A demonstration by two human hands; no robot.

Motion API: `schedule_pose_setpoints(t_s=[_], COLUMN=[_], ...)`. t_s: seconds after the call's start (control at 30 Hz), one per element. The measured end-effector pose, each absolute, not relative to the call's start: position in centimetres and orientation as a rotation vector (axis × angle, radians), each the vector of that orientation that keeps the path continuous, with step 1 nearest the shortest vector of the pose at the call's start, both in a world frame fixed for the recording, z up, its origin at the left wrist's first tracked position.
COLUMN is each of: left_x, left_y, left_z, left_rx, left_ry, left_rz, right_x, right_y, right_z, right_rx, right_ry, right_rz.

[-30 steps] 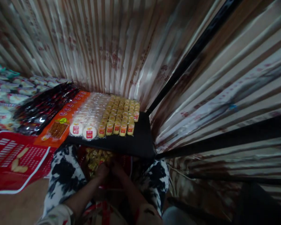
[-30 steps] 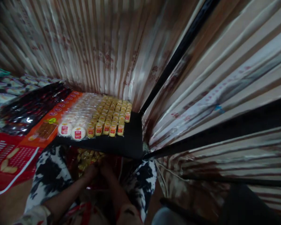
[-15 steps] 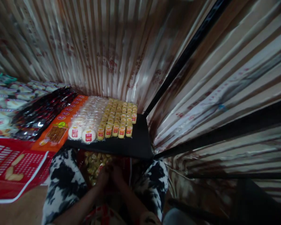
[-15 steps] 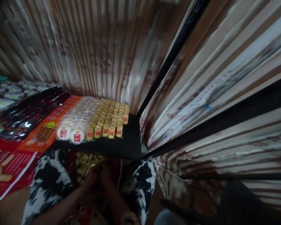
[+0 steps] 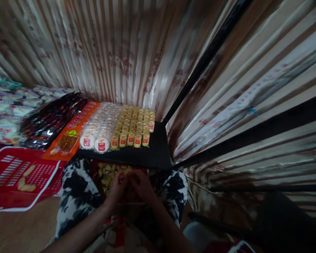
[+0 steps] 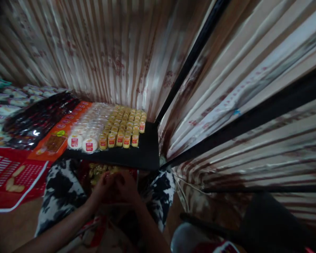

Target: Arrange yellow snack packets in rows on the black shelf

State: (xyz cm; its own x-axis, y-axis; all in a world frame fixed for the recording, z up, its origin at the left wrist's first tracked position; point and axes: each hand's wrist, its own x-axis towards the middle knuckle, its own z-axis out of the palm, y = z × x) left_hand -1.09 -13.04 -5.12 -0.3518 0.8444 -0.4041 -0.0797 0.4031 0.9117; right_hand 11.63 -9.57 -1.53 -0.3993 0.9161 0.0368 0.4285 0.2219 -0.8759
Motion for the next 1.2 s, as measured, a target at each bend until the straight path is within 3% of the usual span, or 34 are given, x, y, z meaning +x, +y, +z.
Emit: schedule_pose_setpoints(t_s=[0.2, 0.43, 0.6, 0.83, 1.2], left_x=[0.3, 2.6, 4.6, 7.9, 10.9], left_y=[-11.8, -8.5, -6.0, -2.9, 3.0], left_z=[-0.4, 2.5, 3.0, 4.0, 1.0], left_rx=[0.794, 0.997, 1.255, 1.283, 1.114], left_ry=[1.427, 1.51, 1.559, 1.579, 1.318], left_rz=[1.202, 1.117, 1.047, 1.146, 1.25], right_x=[12.9, 14.1, 16.1, 17.9, 17.1], right_y=[-9.0, -7.6, -5.9, -1.0, 7.5], right_z=[0.4, 0.5, 1.0, 0.2, -0.7], right_rx=[-1.184, -1.279, -1.328, -1.438, -1.399], right_ry=[-1.456, -1.238, -1.214, -1.178, -1.161], right_rz=[1.355, 1.258, 1.156, 0.759, 0.799])
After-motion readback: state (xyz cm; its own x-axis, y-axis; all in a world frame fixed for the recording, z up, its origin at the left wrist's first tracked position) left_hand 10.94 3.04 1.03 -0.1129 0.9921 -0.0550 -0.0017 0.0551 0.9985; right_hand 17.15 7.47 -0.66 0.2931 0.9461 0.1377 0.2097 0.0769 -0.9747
